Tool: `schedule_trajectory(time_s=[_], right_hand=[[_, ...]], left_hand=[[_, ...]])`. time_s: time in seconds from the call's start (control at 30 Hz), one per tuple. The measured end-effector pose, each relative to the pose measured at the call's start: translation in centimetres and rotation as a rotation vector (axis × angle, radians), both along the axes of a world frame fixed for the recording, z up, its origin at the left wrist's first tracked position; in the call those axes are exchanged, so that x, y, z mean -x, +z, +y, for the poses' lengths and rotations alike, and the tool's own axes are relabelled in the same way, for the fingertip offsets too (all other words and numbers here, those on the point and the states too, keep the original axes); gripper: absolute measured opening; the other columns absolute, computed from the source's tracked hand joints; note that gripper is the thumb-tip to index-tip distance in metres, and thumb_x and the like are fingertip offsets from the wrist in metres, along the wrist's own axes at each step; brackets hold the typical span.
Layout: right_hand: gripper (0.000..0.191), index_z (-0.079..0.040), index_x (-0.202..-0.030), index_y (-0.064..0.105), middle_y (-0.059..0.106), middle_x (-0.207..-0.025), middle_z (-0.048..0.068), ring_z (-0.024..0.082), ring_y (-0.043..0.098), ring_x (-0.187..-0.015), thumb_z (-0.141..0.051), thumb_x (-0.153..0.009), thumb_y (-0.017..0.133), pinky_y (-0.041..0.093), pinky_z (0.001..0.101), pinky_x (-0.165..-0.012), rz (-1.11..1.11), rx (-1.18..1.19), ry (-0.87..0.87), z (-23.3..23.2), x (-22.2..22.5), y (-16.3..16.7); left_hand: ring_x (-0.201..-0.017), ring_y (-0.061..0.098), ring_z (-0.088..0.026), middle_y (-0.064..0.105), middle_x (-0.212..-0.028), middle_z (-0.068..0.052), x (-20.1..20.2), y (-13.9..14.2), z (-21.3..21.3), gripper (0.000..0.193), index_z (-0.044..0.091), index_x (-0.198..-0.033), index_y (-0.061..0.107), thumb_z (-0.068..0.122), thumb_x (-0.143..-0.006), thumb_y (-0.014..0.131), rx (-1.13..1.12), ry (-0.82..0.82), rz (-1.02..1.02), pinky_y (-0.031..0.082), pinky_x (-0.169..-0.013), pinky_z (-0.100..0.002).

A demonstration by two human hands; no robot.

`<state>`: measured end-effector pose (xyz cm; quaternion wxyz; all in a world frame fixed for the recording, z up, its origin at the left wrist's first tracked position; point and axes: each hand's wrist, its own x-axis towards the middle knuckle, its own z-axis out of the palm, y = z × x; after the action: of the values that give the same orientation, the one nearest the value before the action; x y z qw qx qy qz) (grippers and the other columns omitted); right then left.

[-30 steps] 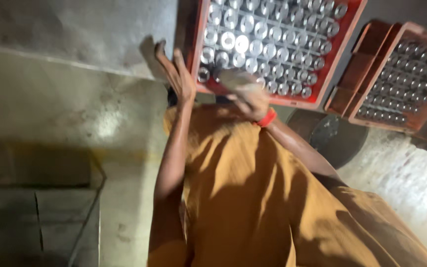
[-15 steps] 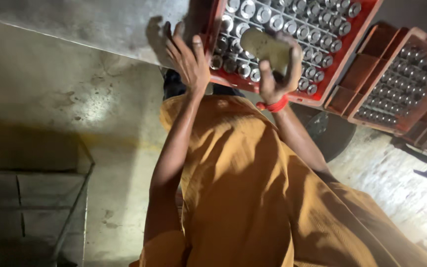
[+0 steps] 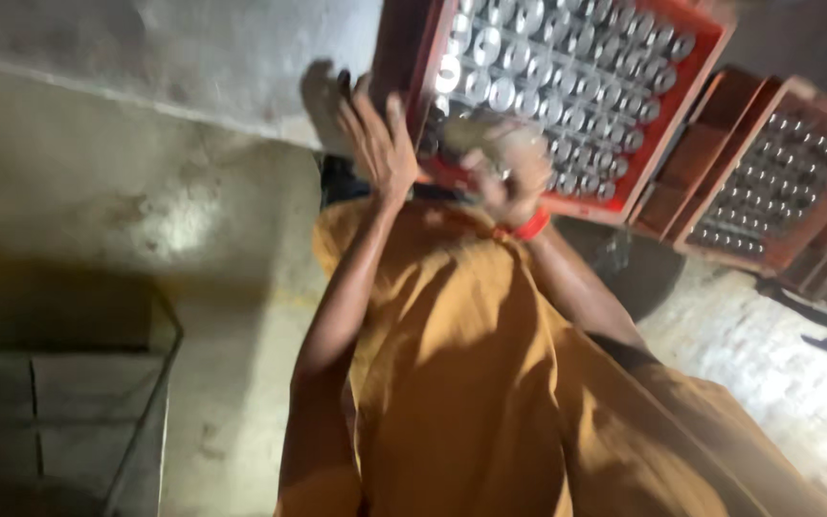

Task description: The person repeatedly picks small cylindrical metal parts from a red plastic crate and places them into a nearby bucket. The person then uses a cloth to wipe the top surface of the crate. The person continues to pick and place the metal parts into the bucket.

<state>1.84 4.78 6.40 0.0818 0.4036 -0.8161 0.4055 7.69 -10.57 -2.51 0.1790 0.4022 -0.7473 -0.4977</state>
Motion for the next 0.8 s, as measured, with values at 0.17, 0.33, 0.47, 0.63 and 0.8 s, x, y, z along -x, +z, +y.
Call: schedule_trajectory(time_s=[0.17, 0.33, 0.47, 0.63, 0.8], right_hand=[[0.033, -0.003, -0.121, 0.066, 0.071, -0.113, 0.013, 0.033, 0.069, -0.102, -0.007, -0.09, 0.076, 0.053, 0.0479, -0.095, 0.027, -0.088, 0.034, -0.3, 2.6, -0.7], [0.048, -0.008, -0.136, 0.043, 0.066, -0.121, 0.015, 0.026, 0.069, -0.109, -0.012, -0.098, 0.072, 0.061, 0.0432, -0.093, -0.244, 0.277, -0.139, 1.1, 3.1, 0.0], [0.044, -0.006, -0.136, 0.059, 0.072, -0.118, 0.016, 0.031, 0.069, -0.115, -0.008, -0.096, 0.076, 0.054, 0.0521, -0.099, 0.132, -0.074, 0.057, 1.4, 3.6, 0.1], [0.054, -0.004, -0.142, 0.04, 0.06, -0.128, 0.02, 0.029, 0.064, -0.116, -0.013, -0.1, 0.073, 0.062, 0.0464, -0.09, 0.044, 0.375, -0.037, -0.5, 5.7, -1.3], [0.049, -0.003, -0.144, 0.055, 0.069, -0.128, 0.02, 0.03, 0.067, -0.122, -0.009, -0.1, 0.075, 0.058, 0.0455, -0.104, 0.079, 0.015, 0.071, -0.7, 6.7, -1.8]], left_hand=[[-0.132, 0.046, -0.052, 0.047, -0.143, -0.029, 0.2, -0.2, 0.1, 0.053, 0.006, -0.145, 0.047, 0.047, -0.111, 0.039, 0.013, 0.009, 0.062, 0.033, -0.113, -0.062], [-0.133, 0.046, -0.051, 0.048, -0.142, -0.027, 0.1, 0.1, -0.1, 0.055, 0.009, -0.149, 0.046, 0.049, -0.113, 0.037, -0.015, -0.028, 0.01, 0.033, -0.118, -0.063], [-0.136, 0.045, -0.052, 0.045, -0.148, -0.029, 0.7, 0.1, -0.5, 0.054, 0.008, -0.147, 0.045, 0.049, -0.113, 0.039, 0.101, -0.014, 0.056, 0.033, -0.115, -0.062], [-0.127, 0.048, -0.049, 0.048, -0.141, -0.026, -0.3, 0.7, -0.2, 0.059, 0.007, -0.144, 0.048, 0.051, -0.105, 0.05, -0.013, -0.129, -0.16, 0.037, -0.112, -0.059], [-0.136, 0.043, -0.05, 0.042, -0.152, -0.029, 1.1, 1.7, -1.1, 0.052, 0.005, -0.146, 0.047, 0.043, -0.111, 0.044, 0.098, -0.061, 0.028, 0.035, -0.114, -0.06]])
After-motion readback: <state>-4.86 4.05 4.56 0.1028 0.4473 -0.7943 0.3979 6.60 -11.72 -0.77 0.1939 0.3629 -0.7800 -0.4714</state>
